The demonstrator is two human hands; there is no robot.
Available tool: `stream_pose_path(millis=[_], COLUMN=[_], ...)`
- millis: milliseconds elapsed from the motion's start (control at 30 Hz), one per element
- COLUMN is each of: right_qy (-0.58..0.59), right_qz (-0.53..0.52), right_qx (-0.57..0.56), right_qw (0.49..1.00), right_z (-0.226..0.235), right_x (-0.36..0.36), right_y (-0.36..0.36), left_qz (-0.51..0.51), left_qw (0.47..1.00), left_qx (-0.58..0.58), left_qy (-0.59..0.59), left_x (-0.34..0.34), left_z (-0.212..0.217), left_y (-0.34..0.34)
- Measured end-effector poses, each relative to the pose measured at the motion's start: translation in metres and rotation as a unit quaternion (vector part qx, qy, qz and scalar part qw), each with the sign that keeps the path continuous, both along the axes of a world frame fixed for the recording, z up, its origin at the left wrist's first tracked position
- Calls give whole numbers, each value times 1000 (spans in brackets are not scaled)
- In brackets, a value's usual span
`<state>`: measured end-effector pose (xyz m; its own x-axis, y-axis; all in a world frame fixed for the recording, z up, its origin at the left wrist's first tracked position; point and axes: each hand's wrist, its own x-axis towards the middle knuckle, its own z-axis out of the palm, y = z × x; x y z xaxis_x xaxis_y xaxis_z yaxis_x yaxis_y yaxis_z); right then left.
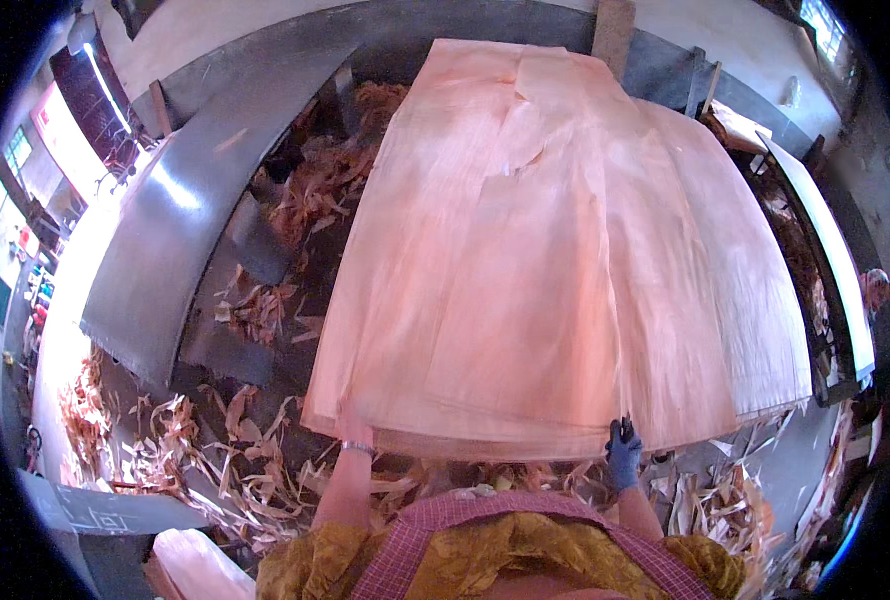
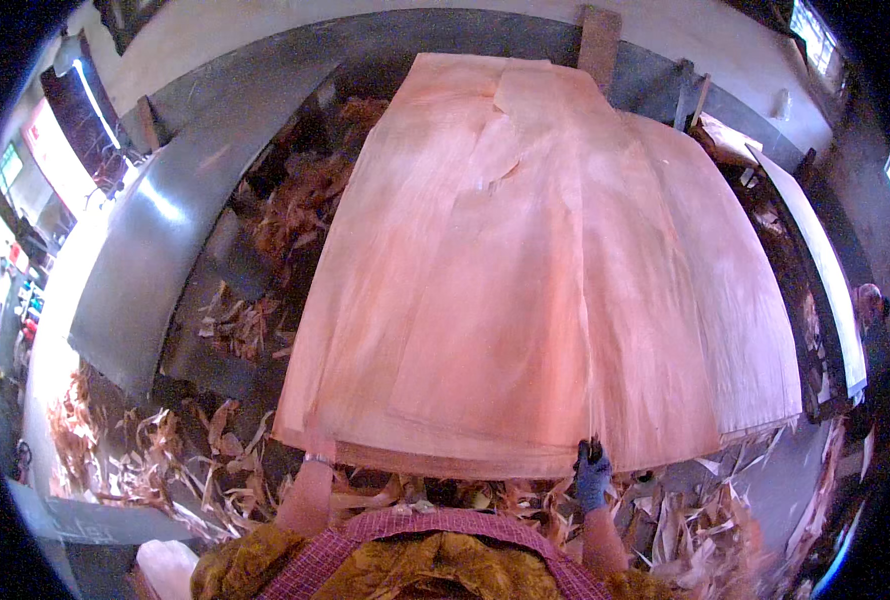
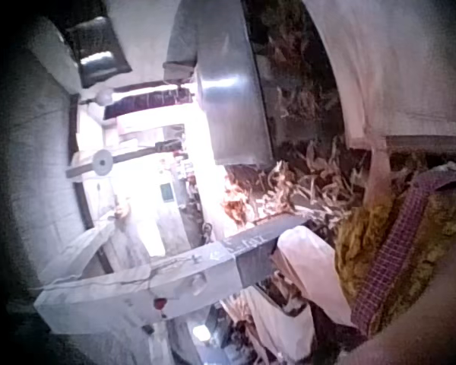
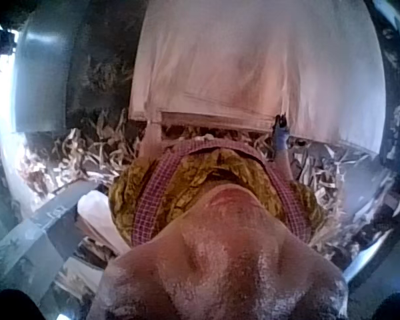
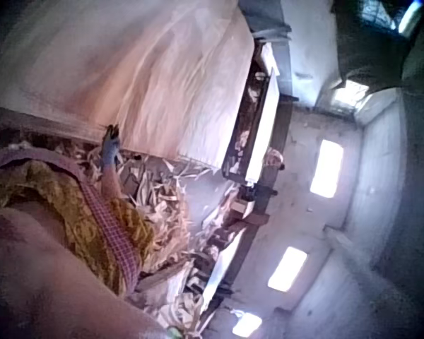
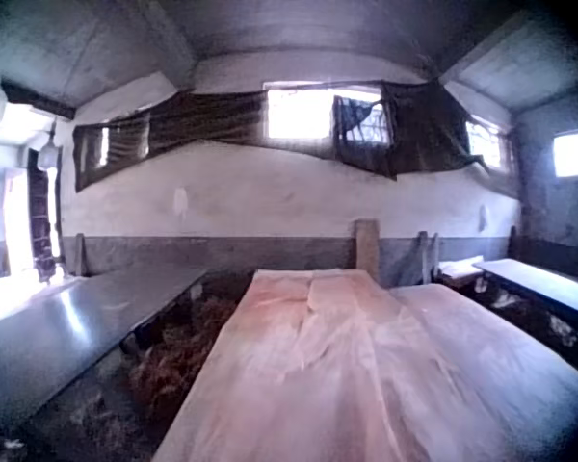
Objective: The person handles wood veneer sheets on a workbench, applying tape to various spots and using a knife to trim the tape and veneer.
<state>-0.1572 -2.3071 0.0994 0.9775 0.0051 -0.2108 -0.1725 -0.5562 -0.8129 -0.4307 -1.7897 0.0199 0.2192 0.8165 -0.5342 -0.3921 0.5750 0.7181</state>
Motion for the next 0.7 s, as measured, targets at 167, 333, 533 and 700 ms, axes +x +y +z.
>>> stream_pose_path(millis=[167,333,533,700], right_qy=[-5,-18,-83,8], right_qz=[-18,-4,55,104], right_qx=[35,-59,-109,-140], right_qw=[999,998,989,985], right_z=[-5,-3,-50,-75], right_x=[9,1,17,5], right_y=[10,3,-27,-19], left_qz=[-4,17,116,183], left_qw=[999,999,993,960], left_qx=[37,23,6,125], left_qy=[39,-15,-2,169], left_x=[1,-24,-30,-61], left_z=[-18,-36,-15,-19], left_y=[19,8,31,60])
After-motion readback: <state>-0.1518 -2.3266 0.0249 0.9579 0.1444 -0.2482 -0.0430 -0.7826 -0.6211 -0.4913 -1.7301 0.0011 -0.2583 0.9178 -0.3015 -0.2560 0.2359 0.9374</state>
